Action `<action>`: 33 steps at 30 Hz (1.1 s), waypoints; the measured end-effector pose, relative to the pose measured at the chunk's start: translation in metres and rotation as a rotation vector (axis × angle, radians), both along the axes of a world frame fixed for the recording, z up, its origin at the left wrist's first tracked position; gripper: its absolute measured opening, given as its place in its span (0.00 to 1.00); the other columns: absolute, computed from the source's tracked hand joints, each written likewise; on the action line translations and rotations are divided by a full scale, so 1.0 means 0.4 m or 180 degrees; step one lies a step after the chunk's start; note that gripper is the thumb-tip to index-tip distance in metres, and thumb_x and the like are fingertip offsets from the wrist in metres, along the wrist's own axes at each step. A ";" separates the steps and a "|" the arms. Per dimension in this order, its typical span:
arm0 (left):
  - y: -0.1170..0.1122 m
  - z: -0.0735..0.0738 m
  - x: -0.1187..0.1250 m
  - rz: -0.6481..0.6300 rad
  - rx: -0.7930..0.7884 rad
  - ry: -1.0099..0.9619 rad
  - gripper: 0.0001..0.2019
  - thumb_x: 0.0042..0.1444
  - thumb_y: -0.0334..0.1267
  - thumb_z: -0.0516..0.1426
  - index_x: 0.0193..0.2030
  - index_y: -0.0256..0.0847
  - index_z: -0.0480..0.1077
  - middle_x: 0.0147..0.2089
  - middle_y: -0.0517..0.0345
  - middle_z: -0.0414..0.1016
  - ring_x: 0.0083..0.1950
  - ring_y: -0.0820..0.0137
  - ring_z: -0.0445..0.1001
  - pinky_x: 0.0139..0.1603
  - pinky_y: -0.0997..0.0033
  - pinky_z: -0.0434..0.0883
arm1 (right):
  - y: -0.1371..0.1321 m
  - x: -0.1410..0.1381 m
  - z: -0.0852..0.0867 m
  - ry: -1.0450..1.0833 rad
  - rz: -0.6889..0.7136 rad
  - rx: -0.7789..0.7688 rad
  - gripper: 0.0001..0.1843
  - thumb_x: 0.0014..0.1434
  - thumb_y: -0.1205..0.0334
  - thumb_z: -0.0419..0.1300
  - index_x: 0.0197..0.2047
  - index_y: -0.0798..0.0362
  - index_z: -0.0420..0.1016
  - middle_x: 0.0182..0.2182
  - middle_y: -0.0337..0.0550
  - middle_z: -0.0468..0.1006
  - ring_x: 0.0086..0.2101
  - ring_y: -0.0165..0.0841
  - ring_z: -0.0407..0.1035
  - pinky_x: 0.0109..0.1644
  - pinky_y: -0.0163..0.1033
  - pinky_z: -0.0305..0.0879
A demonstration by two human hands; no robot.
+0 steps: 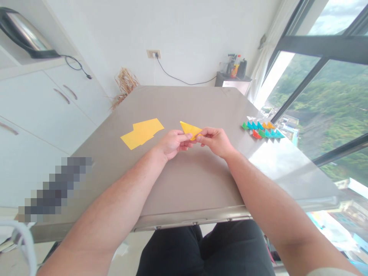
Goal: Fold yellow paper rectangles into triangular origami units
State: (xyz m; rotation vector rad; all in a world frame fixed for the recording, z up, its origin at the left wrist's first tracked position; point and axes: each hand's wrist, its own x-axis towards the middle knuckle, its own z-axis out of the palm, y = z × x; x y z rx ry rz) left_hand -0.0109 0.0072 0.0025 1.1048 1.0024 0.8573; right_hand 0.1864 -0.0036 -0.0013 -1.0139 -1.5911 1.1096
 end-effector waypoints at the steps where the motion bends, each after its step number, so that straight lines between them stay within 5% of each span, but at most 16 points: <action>1: -0.001 0.000 0.002 -0.0022 0.0011 0.0059 0.14 0.46 0.43 0.71 0.36 0.36 0.80 0.38 0.49 0.82 0.32 0.74 0.74 0.33 0.72 0.67 | 0.000 -0.001 0.001 0.0028 -0.0053 -0.0038 0.13 0.51 0.51 0.71 0.31 0.53 0.80 0.31 0.42 0.81 0.31 0.31 0.72 0.37 0.39 0.72; 11: -0.012 -0.009 0.028 -0.0060 0.0259 0.0239 0.14 0.50 0.44 0.69 0.38 0.35 0.81 0.34 0.50 0.80 0.28 0.74 0.70 0.29 0.72 0.64 | 0.010 -0.006 -0.005 0.0345 -0.0330 -0.0247 0.20 0.46 0.48 0.74 0.31 0.53 0.74 0.25 0.39 0.78 0.26 0.30 0.72 0.33 0.38 0.72; 20: -0.018 -0.018 0.042 -0.0005 0.0422 0.0241 0.16 0.50 0.47 0.69 0.38 0.36 0.81 0.35 0.51 0.80 0.29 0.74 0.71 0.30 0.71 0.65 | 0.000 -0.019 0.003 0.0595 -0.0485 -0.0341 0.28 0.46 0.57 0.71 0.50 0.50 0.67 0.31 0.35 0.78 0.27 0.29 0.72 0.35 0.39 0.73; 33: -0.023 -0.017 0.050 0.0184 0.0510 0.0344 0.14 0.48 0.46 0.69 0.33 0.36 0.80 0.32 0.51 0.79 0.28 0.73 0.71 0.30 0.70 0.66 | -0.008 -0.022 0.012 0.0670 -0.0502 -0.0462 0.27 0.46 0.64 0.68 0.50 0.51 0.69 0.29 0.32 0.77 0.24 0.27 0.69 0.34 0.40 0.71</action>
